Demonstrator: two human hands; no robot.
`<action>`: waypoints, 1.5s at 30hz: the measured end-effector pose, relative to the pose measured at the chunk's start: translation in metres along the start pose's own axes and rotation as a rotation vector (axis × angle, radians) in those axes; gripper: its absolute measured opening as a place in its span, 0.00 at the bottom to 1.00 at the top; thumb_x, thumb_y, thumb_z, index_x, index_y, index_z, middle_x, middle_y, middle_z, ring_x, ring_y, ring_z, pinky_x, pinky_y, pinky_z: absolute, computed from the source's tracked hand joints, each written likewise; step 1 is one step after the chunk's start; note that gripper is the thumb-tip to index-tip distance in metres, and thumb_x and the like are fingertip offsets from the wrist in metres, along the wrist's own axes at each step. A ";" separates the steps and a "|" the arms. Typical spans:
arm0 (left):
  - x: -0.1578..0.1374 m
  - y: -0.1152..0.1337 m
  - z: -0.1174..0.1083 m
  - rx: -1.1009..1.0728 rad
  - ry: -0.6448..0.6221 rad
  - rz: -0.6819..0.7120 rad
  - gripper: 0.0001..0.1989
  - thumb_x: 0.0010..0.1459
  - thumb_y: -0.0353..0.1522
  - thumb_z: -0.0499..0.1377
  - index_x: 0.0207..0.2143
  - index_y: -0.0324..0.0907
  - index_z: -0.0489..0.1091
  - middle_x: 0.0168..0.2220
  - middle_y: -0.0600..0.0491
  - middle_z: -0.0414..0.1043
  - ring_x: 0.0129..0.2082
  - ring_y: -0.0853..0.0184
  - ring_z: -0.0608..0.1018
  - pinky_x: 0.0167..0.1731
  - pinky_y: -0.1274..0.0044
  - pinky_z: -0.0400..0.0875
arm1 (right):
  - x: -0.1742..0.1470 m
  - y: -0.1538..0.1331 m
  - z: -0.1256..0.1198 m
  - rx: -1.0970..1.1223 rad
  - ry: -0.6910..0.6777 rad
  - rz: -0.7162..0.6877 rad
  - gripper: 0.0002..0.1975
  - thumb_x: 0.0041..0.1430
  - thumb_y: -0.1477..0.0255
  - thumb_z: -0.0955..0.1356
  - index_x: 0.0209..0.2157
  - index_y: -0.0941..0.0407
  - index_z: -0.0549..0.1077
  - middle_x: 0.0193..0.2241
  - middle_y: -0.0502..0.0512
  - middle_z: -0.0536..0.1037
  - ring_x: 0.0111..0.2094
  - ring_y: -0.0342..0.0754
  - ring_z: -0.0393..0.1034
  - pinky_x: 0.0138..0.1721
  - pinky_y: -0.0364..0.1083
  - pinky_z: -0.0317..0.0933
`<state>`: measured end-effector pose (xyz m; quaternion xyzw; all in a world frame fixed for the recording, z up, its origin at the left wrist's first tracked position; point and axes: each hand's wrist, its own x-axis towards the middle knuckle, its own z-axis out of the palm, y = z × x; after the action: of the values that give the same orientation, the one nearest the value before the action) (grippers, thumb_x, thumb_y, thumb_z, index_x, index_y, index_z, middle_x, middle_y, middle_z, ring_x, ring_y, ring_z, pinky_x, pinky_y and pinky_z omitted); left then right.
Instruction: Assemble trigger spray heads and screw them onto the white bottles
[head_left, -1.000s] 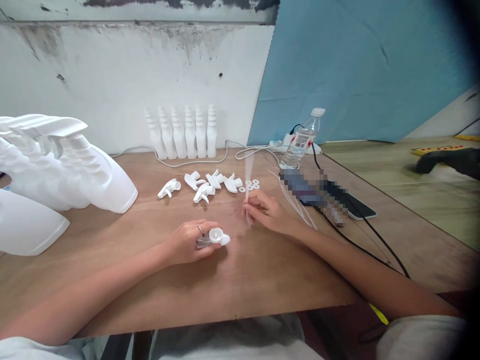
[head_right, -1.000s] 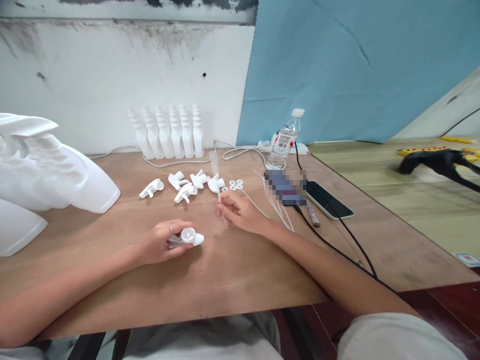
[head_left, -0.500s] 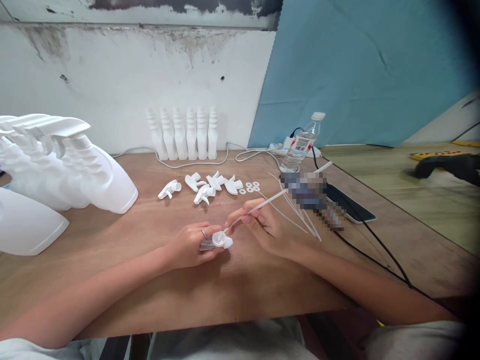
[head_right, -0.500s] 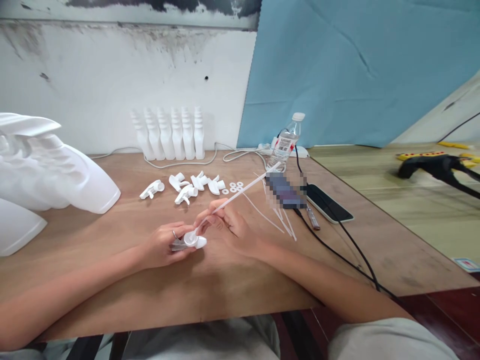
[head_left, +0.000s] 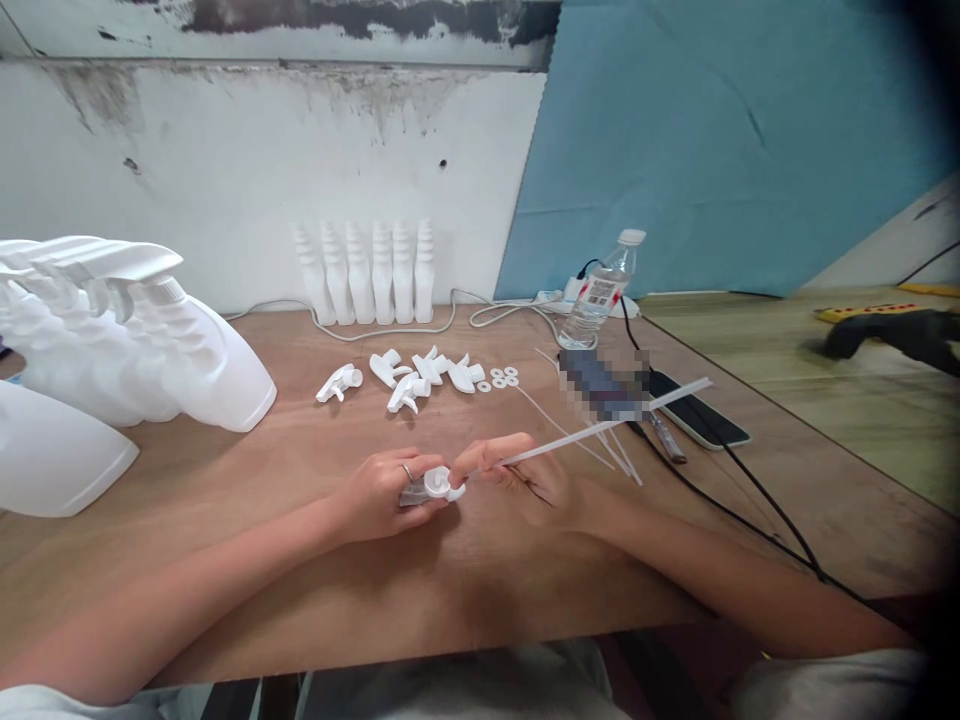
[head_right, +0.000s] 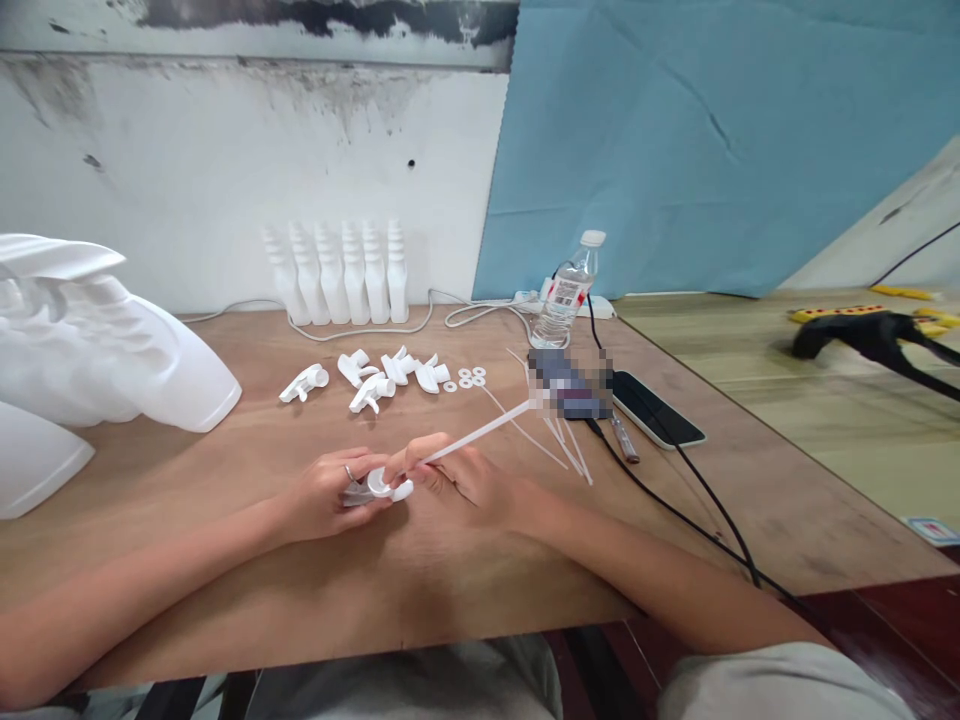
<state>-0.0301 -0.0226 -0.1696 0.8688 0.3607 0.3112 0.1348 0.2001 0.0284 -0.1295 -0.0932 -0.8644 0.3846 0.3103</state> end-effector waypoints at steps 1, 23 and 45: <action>0.000 0.000 0.000 0.003 0.000 -0.001 0.15 0.59 0.35 0.58 0.49 0.42 0.66 0.36 0.51 0.76 0.33 0.67 0.76 0.35 0.77 0.69 | 0.000 0.000 0.000 0.000 -0.011 -0.008 0.20 0.70 0.63 0.55 0.39 0.58 0.72 0.36 0.61 0.78 0.39 0.47 0.73 0.41 0.46 0.66; -0.002 -0.006 0.006 0.004 0.030 0.020 0.14 0.59 0.36 0.58 0.47 0.40 0.67 0.32 0.49 0.75 0.32 0.64 0.75 0.32 0.75 0.70 | 0.013 0.023 0.024 -0.188 0.049 -0.038 0.12 0.66 0.69 0.60 0.30 0.56 0.68 0.28 0.55 0.72 0.29 0.46 0.65 0.32 0.45 0.61; 0.041 -0.060 -0.043 0.029 0.579 -0.297 0.10 0.63 0.39 0.52 0.41 0.42 0.62 0.37 0.50 0.69 0.36 0.66 0.72 0.40 0.73 0.68 | 0.005 0.029 0.028 0.027 -0.007 0.150 0.15 0.57 0.61 0.70 0.39 0.57 0.69 0.39 0.56 0.74 0.39 0.47 0.68 0.41 0.45 0.64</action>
<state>-0.0677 0.0490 -0.1458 0.6839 0.5114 0.5171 0.0582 0.1771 0.0331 -0.1627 -0.1523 -0.8509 0.4186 0.2786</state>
